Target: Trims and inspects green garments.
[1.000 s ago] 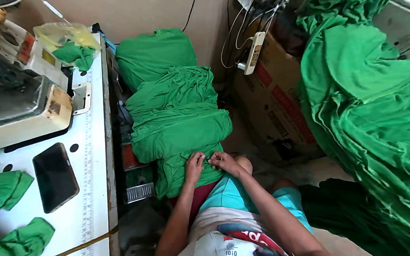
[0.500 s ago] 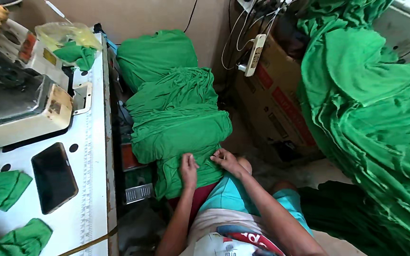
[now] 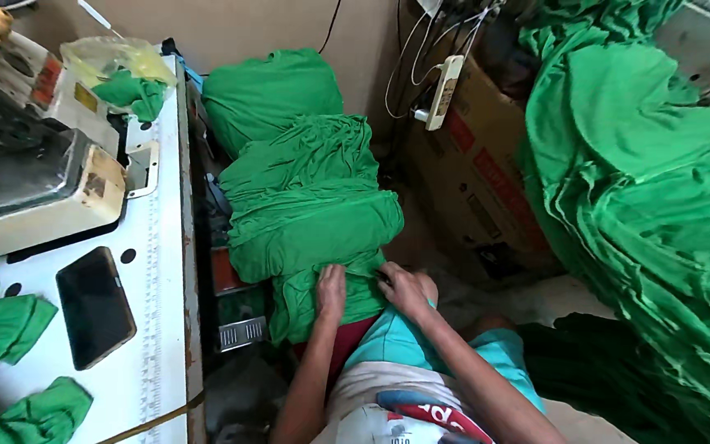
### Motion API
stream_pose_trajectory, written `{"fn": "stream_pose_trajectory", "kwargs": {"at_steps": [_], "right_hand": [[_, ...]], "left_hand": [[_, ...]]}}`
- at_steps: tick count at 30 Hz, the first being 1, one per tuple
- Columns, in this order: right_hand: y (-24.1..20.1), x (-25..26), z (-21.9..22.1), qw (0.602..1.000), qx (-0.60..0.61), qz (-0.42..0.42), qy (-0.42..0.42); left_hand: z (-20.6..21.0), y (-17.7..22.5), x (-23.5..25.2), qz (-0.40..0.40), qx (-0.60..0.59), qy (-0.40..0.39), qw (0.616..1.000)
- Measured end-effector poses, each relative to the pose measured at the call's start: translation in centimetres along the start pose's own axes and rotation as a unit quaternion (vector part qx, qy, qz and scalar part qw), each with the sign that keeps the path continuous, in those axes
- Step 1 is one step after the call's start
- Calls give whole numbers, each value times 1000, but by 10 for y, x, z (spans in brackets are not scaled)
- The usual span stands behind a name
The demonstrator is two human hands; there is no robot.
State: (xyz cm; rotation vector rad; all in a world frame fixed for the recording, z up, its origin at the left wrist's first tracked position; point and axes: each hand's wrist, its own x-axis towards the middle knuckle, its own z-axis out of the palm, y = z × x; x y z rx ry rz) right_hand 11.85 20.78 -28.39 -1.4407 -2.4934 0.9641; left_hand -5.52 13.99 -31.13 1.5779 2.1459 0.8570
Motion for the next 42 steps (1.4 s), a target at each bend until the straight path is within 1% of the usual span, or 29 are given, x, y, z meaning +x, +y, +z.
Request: {"fn": "stream_pose_trajectory", "kwargs": {"at_steps": [1, 2, 3, 4, 5, 6, 7, 8, 9, 10, 12, 13, 14, 15, 16, 18, 20, 21, 22, 24, 26, 28, 30, 33, 34, 36, 39, 42], "right_hand": [[3, -5, 6, 998, 2, -53, 42], [4, -10, 11, 994, -12, -98, 49], [3, -15, 11, 993, -33, -112, -5], [0, -16, 9, 990, -54, -99, -87], [-3, -14, 8, 984, -61, -77, -149], [-3, -12, 8, 984, -37, -55, -163], [-3, -9, 8, 990, 20, -32, -134], [-2, -5, 8, 992, 94, -13, -88], [-3, -1, 8, 986, 163, 4, -44], [-3, 4, 8, 974, 225, 21, -13], [-6, 17, 10, 935, 351, 55, 26], [-8, 23, 13, 909, 408, 77, 35], [-8, 28, 18, 887, 449, 103, 35], [-5, 32, 25, 872, 470, 135, 29], [-2, 35, 32, 866, 472, 164, 14], [1, 40, 42, 869, 455, 196, -5], [-1, 41, 41, 874, 438, 209, -18], [-2, 41, 40, 873, 438, 213, -21], [-1, 40, 39, 870, 443, 215, -23], [1, 40, 38, 858, 468, 212, -24], [2, 40, 38, 843, 492, 214, -26], [4, 40, 38, 834, 507, 214, -30], [4, 40, 39, 830, 513, 216, -31], [4, 40, 39, 835, 505, 215, -32], [3, 39, 39, 840, 499, 210, -32], [3, 38, 39, 852, 482, 202, -28], [5, 35, 41, 902, 400, 160, -31], [4, 27, 39, 957, 271, 88, -60]], "left_hand": [[0, -6, 2, 25, -1, 46, 999], [1, -14, 2, 49, 10, 66, 997], [0, -20, 1, 56, 32, 44, 997], [-3, -23, 0, 41, 56, -17, 997], [-7, -25, 1, 12, 77, -91, 993], [-11, -26, 3, -16, 81, -149, 985], [-16, -26, 6, -35, 77, -180, 980], [-21, -24, 9, -50, 74, -195, 977], [-24, -21, 9, -61, 69, -188, 978], [-25, -15, 7, -71, 58, -160, 983], [-23, 1, 3, -89, -1, -77, 993], [-19, 8, 1, -89, -56, -37, 994], [-13, 11, -1, -88, -114, -19, 989], [-6, 13, -3, -90, -158, -30, 983], [-2, 13, -3, -99, -173, -68, 978], [3, 10, -1, -108, -124, -159, 973], [5, 11, 1, -90, -51, -195, 975], [3, 11, 1, -90, -40, -194, 976], [2, 9, 0, -98, -55, -179, 977], [2, -2, -1, -131, -147, -128, 972], [1, -7, -3, -156, -214, -106, 959], [2, -7, -4, -145, -190, -102, 966], [4, -1, -4, -119, -114, -123, 979], [7, 11, -1, -85, 2, -168, 982], [7, 13, 0, -79, 20, -166, 983], [5, 9, 0, -81, 18, -149, 985], [0, 6, -2, -86, 7, -156, 984], [-2, 8, -10, -82, 12, -163, 983]]}}
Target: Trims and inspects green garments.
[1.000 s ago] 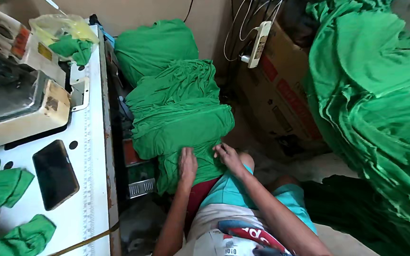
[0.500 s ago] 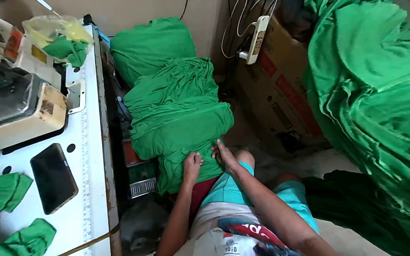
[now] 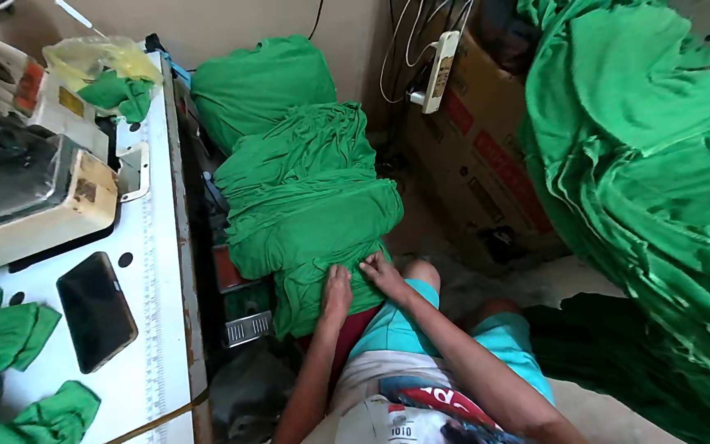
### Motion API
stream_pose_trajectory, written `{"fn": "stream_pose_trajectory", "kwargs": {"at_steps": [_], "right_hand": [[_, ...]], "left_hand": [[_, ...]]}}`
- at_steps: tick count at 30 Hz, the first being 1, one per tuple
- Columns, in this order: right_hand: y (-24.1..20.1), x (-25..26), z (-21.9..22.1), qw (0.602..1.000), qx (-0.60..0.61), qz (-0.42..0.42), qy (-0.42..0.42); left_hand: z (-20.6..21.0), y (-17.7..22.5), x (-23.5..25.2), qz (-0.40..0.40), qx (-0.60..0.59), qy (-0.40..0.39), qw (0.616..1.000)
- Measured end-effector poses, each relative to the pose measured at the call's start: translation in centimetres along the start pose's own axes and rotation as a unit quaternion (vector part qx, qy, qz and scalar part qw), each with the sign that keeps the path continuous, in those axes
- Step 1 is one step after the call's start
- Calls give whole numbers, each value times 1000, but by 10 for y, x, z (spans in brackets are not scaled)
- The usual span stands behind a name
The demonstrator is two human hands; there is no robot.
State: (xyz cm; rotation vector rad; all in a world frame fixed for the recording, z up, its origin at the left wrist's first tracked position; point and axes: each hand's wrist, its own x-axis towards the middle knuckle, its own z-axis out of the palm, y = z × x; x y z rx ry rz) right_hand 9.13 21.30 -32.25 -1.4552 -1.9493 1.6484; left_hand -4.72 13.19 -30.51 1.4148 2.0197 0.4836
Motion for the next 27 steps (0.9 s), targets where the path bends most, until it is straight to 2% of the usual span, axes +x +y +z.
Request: {"fn": "stream_pose_trajectory", "kwargs": {"at_steps": [4, 11, 18, 23, 25, 27], "right_hand": [[-15, -18, 1, 984, -172, -23, -43], [-26, -28, 8, 963, -265, -28, -33], [-26, -27, 12, 965, -258, -37, 0], [-27, -29, 12, 959, -282, -27, -8], [-21, -24, 8, 975, -223, -17, 2], [-10, -18, 5, 994, -108, -22, 26]], "left_hand": [[0, -7, -5, 9, -38, 12, 999], [0, -18, -4, 22, -107, 28, 994], [6, -22, -6, 60, -137, 48, 988], [3, -19, -6, 43, -112, 31, 992], [2, -17, -5, 20, -104, 31, 994], [3, -14, -6, 1, -104, 41, 994]]}}
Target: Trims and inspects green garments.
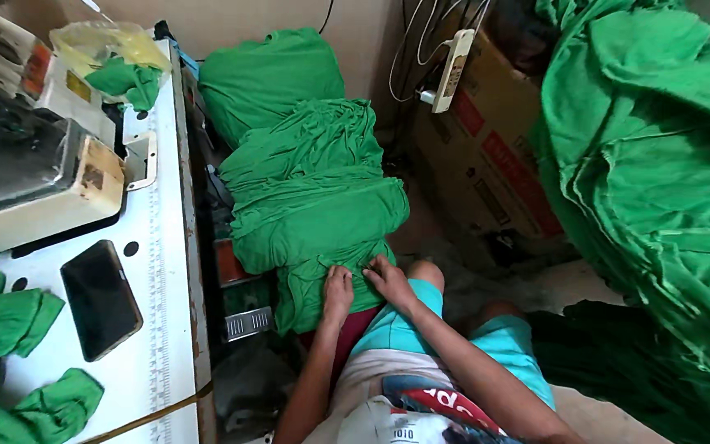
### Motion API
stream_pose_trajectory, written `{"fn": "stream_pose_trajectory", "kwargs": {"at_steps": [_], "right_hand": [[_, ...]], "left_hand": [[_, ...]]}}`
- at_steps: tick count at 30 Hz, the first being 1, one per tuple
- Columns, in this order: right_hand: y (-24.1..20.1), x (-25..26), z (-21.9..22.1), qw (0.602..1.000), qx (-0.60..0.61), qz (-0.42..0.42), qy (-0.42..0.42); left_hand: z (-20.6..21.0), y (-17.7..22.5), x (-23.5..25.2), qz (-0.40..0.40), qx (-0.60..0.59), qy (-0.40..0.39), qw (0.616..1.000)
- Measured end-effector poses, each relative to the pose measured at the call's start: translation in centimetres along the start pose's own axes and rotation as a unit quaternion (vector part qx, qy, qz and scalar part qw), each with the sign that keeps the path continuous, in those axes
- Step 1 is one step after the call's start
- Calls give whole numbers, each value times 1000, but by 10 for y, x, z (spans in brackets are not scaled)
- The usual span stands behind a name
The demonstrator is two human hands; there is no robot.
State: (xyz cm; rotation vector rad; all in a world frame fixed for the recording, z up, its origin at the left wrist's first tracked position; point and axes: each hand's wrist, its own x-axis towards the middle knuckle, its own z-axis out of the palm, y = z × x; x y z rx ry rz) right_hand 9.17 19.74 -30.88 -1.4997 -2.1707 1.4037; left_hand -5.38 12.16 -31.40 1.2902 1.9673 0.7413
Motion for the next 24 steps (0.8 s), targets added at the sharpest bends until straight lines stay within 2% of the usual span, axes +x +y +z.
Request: {"fn": "stream_pose_trajectory", "kwargs": {"at_steps": [3, 7, 9, 14, 16, 20, 24], "right_hand": [[8, 7, -2, 991, 129, 27, -1], [9, 9, -1, 986, 162, 41, -4], [8, 9, -2, 986, 158, 44, -4], [8, 10, -2, 986, 158, 50, -11], [10, 9, -1, 988, 150, 34, -7], [13, 5, -1, 998, 54, -21, 0], [0, -2, -2, 997, -67, -30, -31]], "left_hand": [[10, 11, 1, -18, 55, 12, 998], [18, 31, 4, -31, 164, -28, 986], [16, 26, 5, -18, 129, -3, 991], [-2, 1, 6, -49, -52, 31, 997], [1, -2, 6, -53, -72, 45, 995], [10, -13, 5, -9, -95, 83, 992], [12, -21, -1, 29, -128, 98, 986]]}}
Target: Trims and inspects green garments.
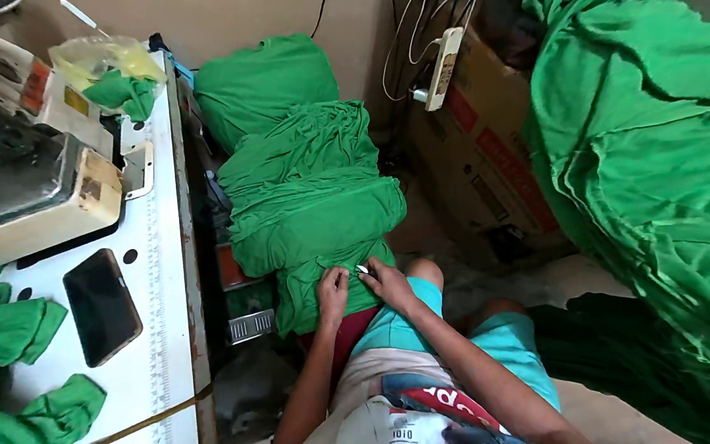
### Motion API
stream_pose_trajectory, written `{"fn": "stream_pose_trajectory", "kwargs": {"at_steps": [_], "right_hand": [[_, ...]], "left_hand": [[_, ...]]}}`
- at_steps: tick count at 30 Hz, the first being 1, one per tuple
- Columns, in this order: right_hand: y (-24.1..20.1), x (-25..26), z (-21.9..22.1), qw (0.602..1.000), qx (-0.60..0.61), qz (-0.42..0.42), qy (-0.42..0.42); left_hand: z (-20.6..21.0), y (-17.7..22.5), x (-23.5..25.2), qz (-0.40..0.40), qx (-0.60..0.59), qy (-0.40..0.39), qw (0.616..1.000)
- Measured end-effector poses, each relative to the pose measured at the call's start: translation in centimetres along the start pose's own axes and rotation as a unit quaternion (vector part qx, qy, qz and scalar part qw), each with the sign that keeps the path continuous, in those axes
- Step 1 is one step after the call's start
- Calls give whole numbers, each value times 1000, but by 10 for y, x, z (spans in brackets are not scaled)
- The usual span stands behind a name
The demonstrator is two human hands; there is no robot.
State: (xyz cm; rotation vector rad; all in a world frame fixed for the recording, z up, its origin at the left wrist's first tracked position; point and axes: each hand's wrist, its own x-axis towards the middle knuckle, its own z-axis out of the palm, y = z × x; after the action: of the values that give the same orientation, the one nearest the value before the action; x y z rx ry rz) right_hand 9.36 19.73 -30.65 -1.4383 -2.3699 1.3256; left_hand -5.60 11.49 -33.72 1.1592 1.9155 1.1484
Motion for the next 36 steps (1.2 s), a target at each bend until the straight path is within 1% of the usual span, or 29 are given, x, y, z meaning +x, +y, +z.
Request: {"fn": "stream_pose_trajectory", "kwargs": {"at_steps": [3, 6, 8, 10, 12, 14, 15, 16, 18, 19, 21, 23, 25, 28, 32, 36], "right_hand": [[-6, 0, 2, 999, -42, -7, -5], [-6, 1, 1, 999, -39, -2, 2], [-1, 3, 1, 1000, 4, 9, 18], [5, 4, 3, 995, 79, -5, 53], [10, 6, 7, 986, 148, -30, 72], [11, 8, 8, 983, 175, -16, 54], [11, 9, 8, 984, 174, 7, 37], [11, 10, 7, 984, 173, 28, 22], [9, 12, 3, 980, 190, 57, 2], [8, 13, 2, 978, 199, 64, -4], [8, 14, 0, 976, 208, 69, -8], [9, 14, 1, 975, 209, 70, -5], [11, 14, 3, 977, 202, 63, 0], [12, 14, 6, 988, 150, 26, 9], [3, 6, 3, 1000, 23, -19, -7], [-5, 6, 5, 998, -44, -40, -23]], "left_hand": [[-1, 0, -3, 21, -6, 1, 1000], [0, -2, -3, 22, -29, 4, 999], [0, -2, -2, 11, -50, 14, 999], [2, 0, -3, 12, -48, 33, 998], [7, 3, -4, 40, -18, 60, 997], [11, 7, -2, 43, 30, 67, 996], [12, 10, -1, 29, 68, 54, 996], [11, 15, 0, 9, 114, 21, 993], [8, 27, 5, -36, 197, -71, 977], [7, 32, 7, -43, 226, -97, 968], [6, 36, 12, -54, 251, -101, 961], [0, 32, 17, -78, 212, -90, 970], [-7, 22, 20, -92, 141, -91, 982], [-11, 11, 18, -73, 81, -83, 991], [-10, 5, 13, -32, 81, -82, 993], [-12, 5, 9, -8, 88, -82, 993]]}}
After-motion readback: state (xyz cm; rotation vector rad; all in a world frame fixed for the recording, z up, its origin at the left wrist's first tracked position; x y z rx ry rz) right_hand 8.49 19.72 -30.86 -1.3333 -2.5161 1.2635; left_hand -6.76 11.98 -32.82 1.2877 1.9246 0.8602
